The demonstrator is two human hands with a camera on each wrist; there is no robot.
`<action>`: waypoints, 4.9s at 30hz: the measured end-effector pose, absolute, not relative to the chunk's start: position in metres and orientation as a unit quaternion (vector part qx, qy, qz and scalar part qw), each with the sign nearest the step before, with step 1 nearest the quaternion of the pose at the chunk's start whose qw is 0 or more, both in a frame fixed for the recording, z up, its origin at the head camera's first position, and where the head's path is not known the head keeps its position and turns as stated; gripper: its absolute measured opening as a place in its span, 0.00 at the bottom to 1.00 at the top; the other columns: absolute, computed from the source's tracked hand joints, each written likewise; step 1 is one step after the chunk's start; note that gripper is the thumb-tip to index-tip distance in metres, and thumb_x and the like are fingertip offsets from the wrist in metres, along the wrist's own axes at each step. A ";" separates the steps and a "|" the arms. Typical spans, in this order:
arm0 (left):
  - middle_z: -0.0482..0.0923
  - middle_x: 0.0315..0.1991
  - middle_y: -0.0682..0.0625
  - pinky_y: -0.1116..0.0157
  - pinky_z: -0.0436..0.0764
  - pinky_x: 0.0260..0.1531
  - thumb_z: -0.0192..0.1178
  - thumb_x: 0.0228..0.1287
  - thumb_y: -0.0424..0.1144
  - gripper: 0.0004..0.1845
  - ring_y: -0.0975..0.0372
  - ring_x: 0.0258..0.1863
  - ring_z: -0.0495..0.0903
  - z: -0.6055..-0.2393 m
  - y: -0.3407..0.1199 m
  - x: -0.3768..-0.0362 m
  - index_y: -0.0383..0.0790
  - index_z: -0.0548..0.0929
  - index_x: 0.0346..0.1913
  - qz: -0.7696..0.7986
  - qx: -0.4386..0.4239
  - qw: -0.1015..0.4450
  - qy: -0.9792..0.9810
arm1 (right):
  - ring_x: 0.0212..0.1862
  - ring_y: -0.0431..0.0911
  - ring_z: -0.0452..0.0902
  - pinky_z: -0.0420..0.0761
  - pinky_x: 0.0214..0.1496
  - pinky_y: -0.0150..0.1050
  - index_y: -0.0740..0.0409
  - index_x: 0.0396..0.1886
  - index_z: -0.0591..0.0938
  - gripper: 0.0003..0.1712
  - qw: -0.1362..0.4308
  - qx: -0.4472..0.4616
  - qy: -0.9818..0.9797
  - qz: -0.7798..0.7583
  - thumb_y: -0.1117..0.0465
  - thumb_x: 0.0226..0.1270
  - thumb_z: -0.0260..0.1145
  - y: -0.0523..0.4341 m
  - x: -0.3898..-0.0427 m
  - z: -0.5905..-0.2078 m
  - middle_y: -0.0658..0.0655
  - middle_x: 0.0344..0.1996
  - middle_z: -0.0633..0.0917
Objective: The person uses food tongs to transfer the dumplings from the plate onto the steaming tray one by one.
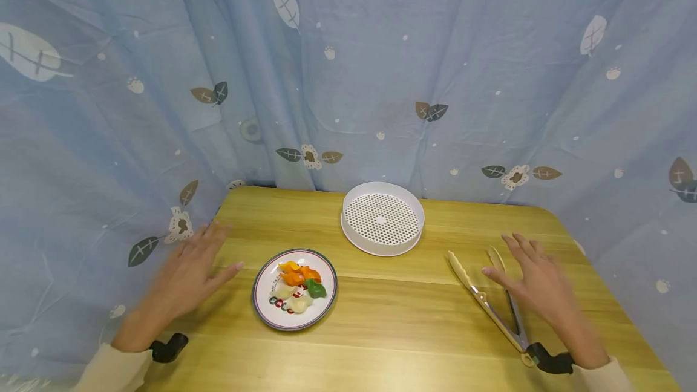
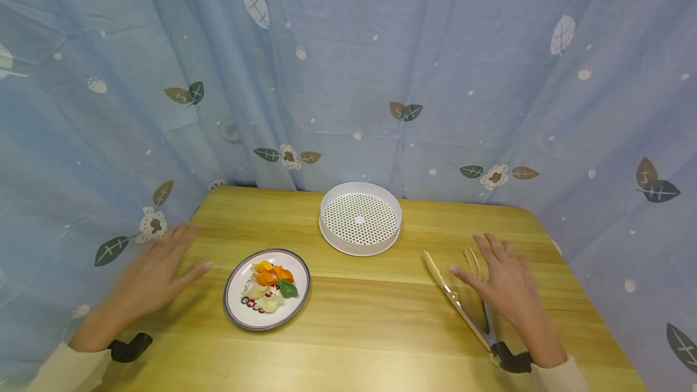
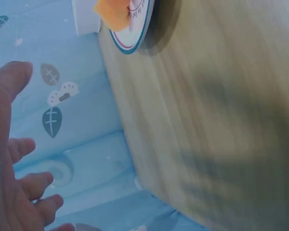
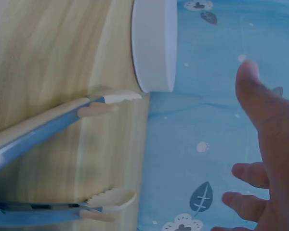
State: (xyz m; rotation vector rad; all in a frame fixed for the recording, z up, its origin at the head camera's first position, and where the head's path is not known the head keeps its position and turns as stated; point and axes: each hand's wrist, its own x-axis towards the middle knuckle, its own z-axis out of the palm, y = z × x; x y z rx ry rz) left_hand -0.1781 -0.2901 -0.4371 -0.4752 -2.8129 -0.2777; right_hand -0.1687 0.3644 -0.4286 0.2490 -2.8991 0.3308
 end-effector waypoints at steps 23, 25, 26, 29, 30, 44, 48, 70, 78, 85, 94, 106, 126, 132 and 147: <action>0.82 0.50 0.41 0.55 0.82 0.43 0.66 0.73 0.40 0.23 0.56 0.43 0.83 -0.486 -0.276 -0.176 0.33 0.78 0.64 -0.346 -0.127 0.023 -0.929 | 0.37 0.54 0.79 0.79 0.36 0.53 0.61 0.38 0.81 0.30 0.078 0.007 -0.979 0.189 0.36 0.72 0.66 0.380 -0.144 -0.478 0.60 0.36 0.82; 0.82 0.49 0.42 0.59 0.82 0.42 0.66 0.73 0.41 0.23 0.57 0.43 0.82 -0.490 -0.275 -0.176 0.34 0.77 0.64 -0.357 -0.121 0.005 -0.926 | 0.39 0.56 0.79 0.79 0.35 0.53 0.64 0.44 0.81 0.33 0.066 -0.002 -0.978 0.198 0.35 0.71 0.65 0.381 -0.142 -0.481 0.63 0.39 0.81; 0.82 0.49 0.42 0.60 0.82 0.42 0.66 0.73 0.41 0.23 0.57 0.43 0.82 -0.491 -0.275 -0.176 0.34 0.77 0.65 -0.364 -0.118 -0.003 -0.924 | 0.40 0.56 0.79 0.79 0.36 0.53 0.65 0.47 0.80 0.35 0.063 -0.006 -0.977 0.202 0.34 0.71 0.65 0.381 -0.141 -0.483 0.65 0.40 0.81; 0.81 0.49 0.43 0.63 0.81 0.41 0.65 0.73 0.41 0.23 0.58 0.43 0.82 -0.494 -0.275 -0.176 0.35 0.76 0.66 -0.387 -0.116 -0.022 -0.914 | 0.41 0.58 0.78 0.78 0.36 0.54 0.69 0.54 0.77 0.42 0.050 -0.019 -0.977 0.207 0.32 0.69 0.65 0.381 -0.140 -0.487 0.70 0.45 0.80; 0.81 0.49 0.43 0.63 0.81 0.41 0.65 0.73 0.41 0.23 0.58 0.43 0.81 -0.495 -0.275 -0.176 0.35 0.76 0.66 -0.397 -0.116 -0.028 -0.910 | 0.41 0.59 0.78 0.78 0.36 0.54 0.70 0.56 0.76 0.44 0.044 -0.024 -0.977 0.209 0.31 0.69 0.65 0.381 -0.141 -0.488 0.72 0.46 0.80; 0.79 0.47 0.48 0.65 0.79 0.41 0.68 0.71 0.46 0.25 0.58 0.42 0.79 -0.508 -0.266 -0.173 0.40 0.77 0.66 -0.449 -0.102 -0.065 -0.885 | 0.40 0.61 0.81 0.81 0.39 0.54 0.87 0.67 0.61 0.64 -0.019 -0.047 -0.974 0.219 0.27 0.65 0.65 0.377 -0.140 -0.502 0.77 0.45 0.80; 0.79 0.47 0.47 0.66 0.79 0.40 0.69 0.69 0.46 0.25 0.58 0.42 0.78 -0.509 -0.263 -0.172 0.42 0.79 0.65 -0.452 -0.102 -0.066 -0.884 | 0.56 0.78 0.72 0.76 0.51 0.68 0.90 0.66 0.61 0.68 -0.021 -0.042 -0.978 0.205 0.26 0.63 0.66 0.373 -0.140 -0.502 0.88 0.57 0.70; 0.76 0.44 0.46 0.66 0.76 0.36 0.72 0.65 0.42 0.26 0.56 0.39 0.74 -0.514 -0.260 -0.172 0.37 0.79 0.62 -0.484 -0.089 -0.095 -0.865 | 0.37 0.58 0.73 0.77 0.37 0.53 0.89 0.65 0.64 0.67 -0.025 -0.073 -0.973 0.218 0.24 0.62 0.65 0.366 -0.142 -0.508 0.78 0.48 0.72; 0.75 0.45 0.44 0.66 0.74 0.35 0.73 0.65 0.41 0.26 0.55 0.39 0.72 -0.514 -0.259 -0.172 0.37 0.78 0.63 -0.501 -0.079 -0.106 -0.855 | 0.54 0.78 0.69 0.73 0.51 0.70 0.90 0.70 0.53 0.67 -0.011 -0.059 -0.972 0.229 0.30 0.68 0.64 0.368 -0.143 -0.500 0.88 0.55 0.63; 0.74 0.45 0.44 0.66 0.73 0.34 0.73 0.65 0.41 0.27 0.55 0.39 0.72 -0.514 -0.259 -0.173 0.38 0.78 0.64 -0.502 -0.076 -0.110 -0.855 | 0.49 0.76 0.75 0.77 0.44 0.67 0.90 0.70 0.54 0.65 -0.018 -0.058 -0.978 0.199 0.29 0.71 0.60 0.371 -0.143 -0.494 0.88 0.53 0.70; 0.74 0.44 0.44 0.66 0.74 0.35 0.73 0.65 0.40 0.26 0.56 0.38 0.72 -0.516 -0.259 -0.173 0.36 0.78 0.62 -0.499 -0.083 -0.105 -0.856 | 0.36 0.62 0.80 0.78 0.42 0.62 0.90 0.66 0.63 0.67 0.011 -0.073 -0.980 0.186 0.27 0.62 0.67 0.373 -0.146 -0.494 0.71 0.34 0.80; 0.75 0.45 0.44 0.66 0.74 0.35 0.72 0.66 0.40 0.26 0.56 0.38 0.73 -0.516 -0.260 -0.172 0.37 0.78 0.63 -0.504 -0.094 -0.101 -0.853 | 0.20 0.45 0.58 0.62 0.23 0.41 0.69 0.44 0.79 0.41 0.094 -0.058 -0.972 0.210 0.30 0.64 0.68 0.362 -0.144 -0.496 0.52 0.16 0.66; 0.75 0.45 0.44 0.66 0.74 0.36 0.73 0.65 0.41 0.26 0.56 0.38 0.73 -0.519 -0.261 -0.174 0.38 0.78 0.63 -0.507 -0.093 -0.093 -0.852 | 0.37 0.61 0.84 0.80 0.37 0.57 0.69 0.64 0.79 0.51 0.106 -0.010 -0.971 0.216 0.30 0.59 0.72 0.329 -0.154 -0.473 0.61 0.37 0.89; 0.75 0.46 0.42 0.65 0.74 0.36 0.72 0.65 0.41 0.27 0.55 0.38 0.72 -0.519 -0.262 -0.174 0.38 0.78 0.64 -0.515 -0.097 -0.098 -0.846 | 0.32 0.56 0.82 0.79 0.33 0.54 0.59 0.43 0.81 0.36 0.151 0.024 -0.968 0.200 0.31 0.56 0.76 0.317 -0.161 -0.472 0.58 0.33 0.88; 0.74 0.46 0.44 0.65 0.74 0.36 0.73 0.65 0.42 0.28 0.55 0.38 0.72 -0.519 -0.261 -0.172 0.38 0.77 0.64 -0.516 -0.081 -0.093 -0.848 | 0.29 0.46 0.75 0.74 0.30 0.46 0.61 0.54 0.83 0.41 0.180 0.082 -0.958 0.207 0.34 0.53 0.79 0.294 -0.168 -0.465 0.57 0.33 0.86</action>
